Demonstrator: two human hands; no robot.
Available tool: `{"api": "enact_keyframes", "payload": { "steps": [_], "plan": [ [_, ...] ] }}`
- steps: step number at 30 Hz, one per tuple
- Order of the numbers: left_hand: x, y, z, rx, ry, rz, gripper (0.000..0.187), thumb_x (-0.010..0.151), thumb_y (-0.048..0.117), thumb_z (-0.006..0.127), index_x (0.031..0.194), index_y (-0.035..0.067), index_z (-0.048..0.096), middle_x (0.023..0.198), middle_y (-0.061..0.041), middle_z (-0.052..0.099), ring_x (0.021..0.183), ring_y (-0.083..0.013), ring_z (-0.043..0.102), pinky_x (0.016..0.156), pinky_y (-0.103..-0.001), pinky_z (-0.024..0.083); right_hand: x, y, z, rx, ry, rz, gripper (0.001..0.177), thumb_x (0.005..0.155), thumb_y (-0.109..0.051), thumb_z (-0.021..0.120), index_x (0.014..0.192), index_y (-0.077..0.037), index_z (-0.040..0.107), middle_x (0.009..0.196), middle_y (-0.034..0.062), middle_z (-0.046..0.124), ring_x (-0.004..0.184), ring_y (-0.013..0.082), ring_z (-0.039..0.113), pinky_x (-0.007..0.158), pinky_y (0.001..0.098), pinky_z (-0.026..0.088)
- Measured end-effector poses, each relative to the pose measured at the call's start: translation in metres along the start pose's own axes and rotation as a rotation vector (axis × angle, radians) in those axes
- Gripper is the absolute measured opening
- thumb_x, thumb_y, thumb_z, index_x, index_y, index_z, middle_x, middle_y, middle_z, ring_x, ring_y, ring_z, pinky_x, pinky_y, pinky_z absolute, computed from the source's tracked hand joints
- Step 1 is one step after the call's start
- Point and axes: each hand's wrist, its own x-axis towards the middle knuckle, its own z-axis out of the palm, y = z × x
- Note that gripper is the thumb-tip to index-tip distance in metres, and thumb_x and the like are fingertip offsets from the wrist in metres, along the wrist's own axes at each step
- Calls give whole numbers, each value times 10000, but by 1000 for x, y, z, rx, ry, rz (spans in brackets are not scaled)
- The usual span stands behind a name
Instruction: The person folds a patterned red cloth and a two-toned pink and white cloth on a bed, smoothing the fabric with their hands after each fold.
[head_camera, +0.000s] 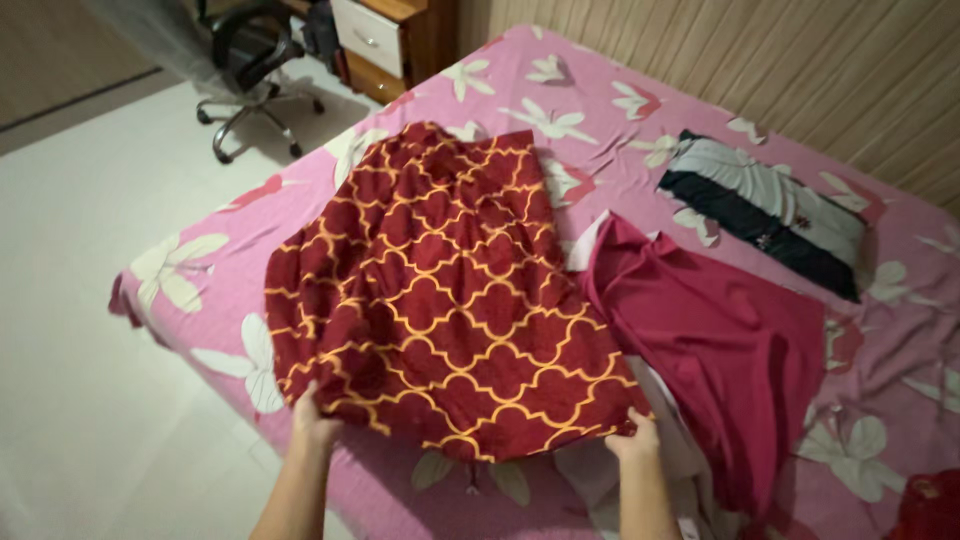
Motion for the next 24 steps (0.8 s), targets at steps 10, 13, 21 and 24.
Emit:
{"api": "enact_keyframes", "payload": {
  "steps": [10,13,21,24],
  "plan": [
    [-67,-50,79,99,2,-170,423,1017,394,496,1329,141,630,1417,-132,605,1321,-359,513,1202,-579,325,2,72,14,-321,-234,-46,349,1006,-133,417,1298,-145,608,1243,83,692,1118,274,663,983,498,536],
    [-73,-70,95,261,-30,-162,336,995,337,584,1271,151,630,1336,-122,622,1245,-332,549,1165,-536,403,-11,111,45,-722,-125,-674,274,952,-22,567,1210,-55,656,1130,129,708,985,247,672,886,418,567],
    [-39,-100,121,524,-514,-377,420,928,428,619,1093,55,719,984,-137,739,944,-289,665,895,-441,514,-181,235,154,-1746,-616,-874,744,745,-217,791,1346,-171,355,1114,197,707,1000,443,683,791,520,536],
    [-37,-68,127,544,-562,-378,338,987,339,650,1070,21,726,986,-137,730,916,-278,663,901,-444,504,-197,249,181,-1866,-416,-807,736,785,-254,778,1427,-200,422,1126,181,695,1023,422,669,803,531,527]
  ]
}}
